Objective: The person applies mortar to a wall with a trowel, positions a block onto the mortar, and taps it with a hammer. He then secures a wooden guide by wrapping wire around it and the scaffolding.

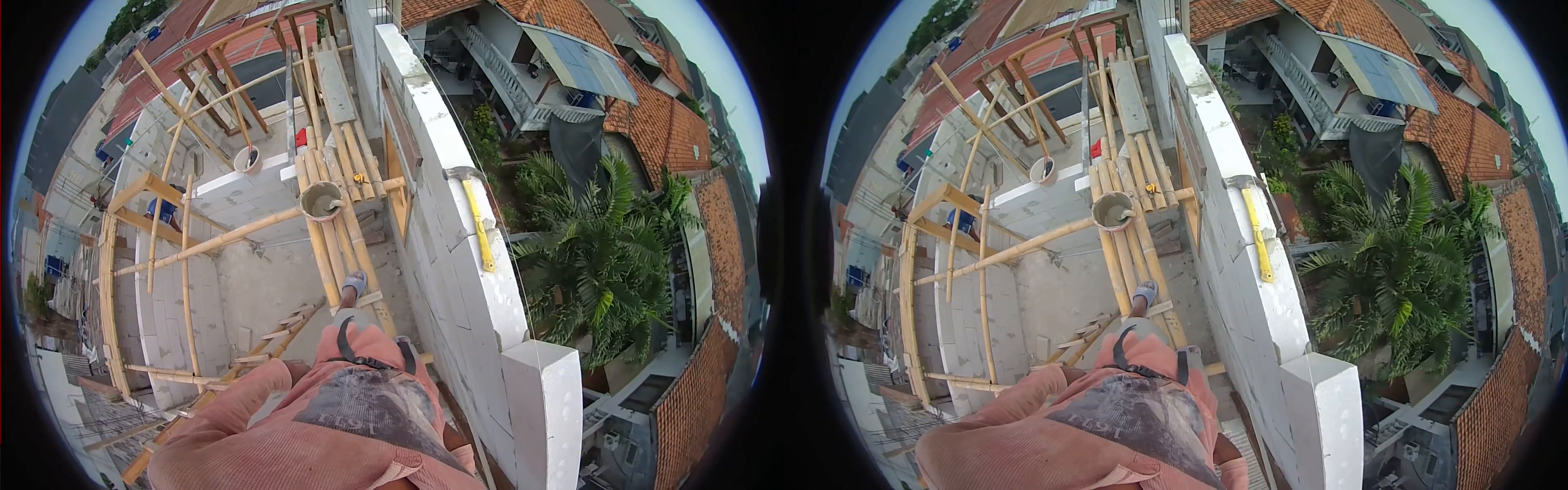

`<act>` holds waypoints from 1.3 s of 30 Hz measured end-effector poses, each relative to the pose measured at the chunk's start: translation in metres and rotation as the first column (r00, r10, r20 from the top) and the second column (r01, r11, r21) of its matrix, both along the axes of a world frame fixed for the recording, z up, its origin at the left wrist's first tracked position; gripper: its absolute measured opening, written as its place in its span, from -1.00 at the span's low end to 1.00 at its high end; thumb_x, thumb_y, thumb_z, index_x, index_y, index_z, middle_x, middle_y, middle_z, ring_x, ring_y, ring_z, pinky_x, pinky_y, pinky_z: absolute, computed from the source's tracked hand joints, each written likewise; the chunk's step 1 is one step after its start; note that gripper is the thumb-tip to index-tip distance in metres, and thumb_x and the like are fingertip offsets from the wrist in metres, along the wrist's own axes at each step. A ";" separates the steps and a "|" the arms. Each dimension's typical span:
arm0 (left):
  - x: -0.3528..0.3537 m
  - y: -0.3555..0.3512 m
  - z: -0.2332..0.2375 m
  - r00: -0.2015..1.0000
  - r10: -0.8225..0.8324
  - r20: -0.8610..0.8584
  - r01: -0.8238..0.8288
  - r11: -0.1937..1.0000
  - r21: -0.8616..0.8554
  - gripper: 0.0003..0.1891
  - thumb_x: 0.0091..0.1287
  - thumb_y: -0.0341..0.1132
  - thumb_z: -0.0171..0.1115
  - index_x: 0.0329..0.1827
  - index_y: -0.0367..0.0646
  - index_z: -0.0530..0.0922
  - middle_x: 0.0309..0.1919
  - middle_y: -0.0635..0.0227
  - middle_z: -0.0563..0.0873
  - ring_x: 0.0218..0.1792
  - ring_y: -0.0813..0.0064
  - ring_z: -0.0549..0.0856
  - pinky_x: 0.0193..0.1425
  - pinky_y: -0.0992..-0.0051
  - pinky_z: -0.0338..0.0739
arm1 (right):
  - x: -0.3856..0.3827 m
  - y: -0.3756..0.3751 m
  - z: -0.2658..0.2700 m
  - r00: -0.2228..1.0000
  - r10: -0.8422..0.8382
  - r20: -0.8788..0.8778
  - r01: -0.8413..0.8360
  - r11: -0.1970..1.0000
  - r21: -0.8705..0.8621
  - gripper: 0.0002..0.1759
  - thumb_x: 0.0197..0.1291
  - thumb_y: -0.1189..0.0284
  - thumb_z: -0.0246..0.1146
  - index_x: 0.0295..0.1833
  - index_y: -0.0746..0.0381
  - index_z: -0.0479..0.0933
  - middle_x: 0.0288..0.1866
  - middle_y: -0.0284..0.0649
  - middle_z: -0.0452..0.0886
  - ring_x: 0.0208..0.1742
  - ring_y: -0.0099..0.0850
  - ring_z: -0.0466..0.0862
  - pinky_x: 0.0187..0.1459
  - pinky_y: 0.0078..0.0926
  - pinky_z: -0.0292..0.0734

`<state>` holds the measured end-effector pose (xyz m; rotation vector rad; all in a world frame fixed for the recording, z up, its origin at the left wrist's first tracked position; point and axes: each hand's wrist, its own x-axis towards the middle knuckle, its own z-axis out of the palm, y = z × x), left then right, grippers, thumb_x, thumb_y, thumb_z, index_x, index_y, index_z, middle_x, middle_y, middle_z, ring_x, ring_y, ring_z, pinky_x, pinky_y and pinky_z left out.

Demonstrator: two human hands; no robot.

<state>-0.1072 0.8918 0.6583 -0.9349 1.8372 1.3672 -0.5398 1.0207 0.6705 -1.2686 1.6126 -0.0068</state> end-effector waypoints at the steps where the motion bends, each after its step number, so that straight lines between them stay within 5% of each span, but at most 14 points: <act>1: 0.000 0.003 0.000 1.000 0.004 0.000 -0.004 1.000 0.000 -0.47 0.25 0.02 0.32 0.24 -0.02 0.65 0.10 0.07 0.76 0.19 0.02 0.69 0.29 0.15 0.51 | 0.002 0.002 0.001 1.000 -0.005 0.001 0.005 1.000 -0.007 -0.57 0.29 0.09 0.24 -0.01 0.22 0.67 -0.14 0.19 0.71 -0.06 0.24 0.68 -0.02 0.07 0.59; 20: 0.004 0.045 0.013 0.995 0.088 -0.054 -0.087 0.996 0.027 -0.46 0.28 0.04 0.29 0.26 -0.03 0.63 0.10 0.04 0.75 0.17 -0.01 0.69 0.29 0.14 0.53 | 0.016 0.003 -0.001 1.000 -0.004 0.014 0.004 1.000 0.010 -0.60 0.26 0.12 0.25 0.02 0.18 0.68 -0.14 0.16 0.72 -0.07 0.22 0.69 -0.02 0.05 0.60; 32: 0.014 0.022 0.040 0.997 -0.007 -0.079 0.014 0.996 0.089 -0.45 0.29 0.06 0.28 0.28 -0.03 0.61 0.11 0.02 0.75 0.16 -0.03 0.70 0.28 0.14 0.53 | 0.012 0.009 0.016 0.997 0.083 0.009 -0.083 0.991 0.105 -0.61 0.25 0.15 0.25 0.04 0.16 0.68 -0.14 0.14 0.73 -0.07 0.21 0.70 -0.02 0.04 0.61; 36: 0.007 -0.029 0.079 0.992 -0.111 -0.059 0.116 0.989 0.092 -0.45 0.30 0.06 0.27 0.28 -0.03 0.61 0.11 0.01 0.75 0.15 -0.04 0.70 0.28 0.13 0.54 | -0.002 0.015 0.050 0.959 0.278 0.050 -0.282 0.934 0.220 -0.61 0.24 0.15 0.25 0.05 0.15 0.69 -0.15 0.14 0.74 -0.07 0.21 0.70 -0.03 0.03 0.61; 38: -0.014 -0.089 0.131 0.978 -0.128 0.165 0.119 0.991 0.060 -0.36 0.27 0.12 0.28 0.35 -0.02 0.56 0.12 0.00 0.73 0.18 -0.04 0.68 0.31 0.13 0.53 | -0.012 0.010 0.068 0.919 0.388 0.070 -0.394 0.888 0.236 -0.62 0.24 0.16 0.25 0.05 0.14 0.69 -0.15 0.13 0.74 -0.07 0.21 0.70 -0.03 0.03 0.61; 39: -0.021 -0.114 0.163 0.977 0.040 0.208 -0.008 0.988 -0.152 -0.35 0.31 0.13 0.27 0.38 -0.04 0.54 0.16 -0.02 0.71 0.20 -0.04 0.65 0.33 0.13 0.52 | -0.017 0.008 0.073 0.934 0.357 0.010 -0.351 0.912 0.212 -0.62 0.24 0.16 0.25 0.05 0.14 0.69 -0.15 0.13 0.74 -0.07 0.21 0.70 -0.03 0.03 0.61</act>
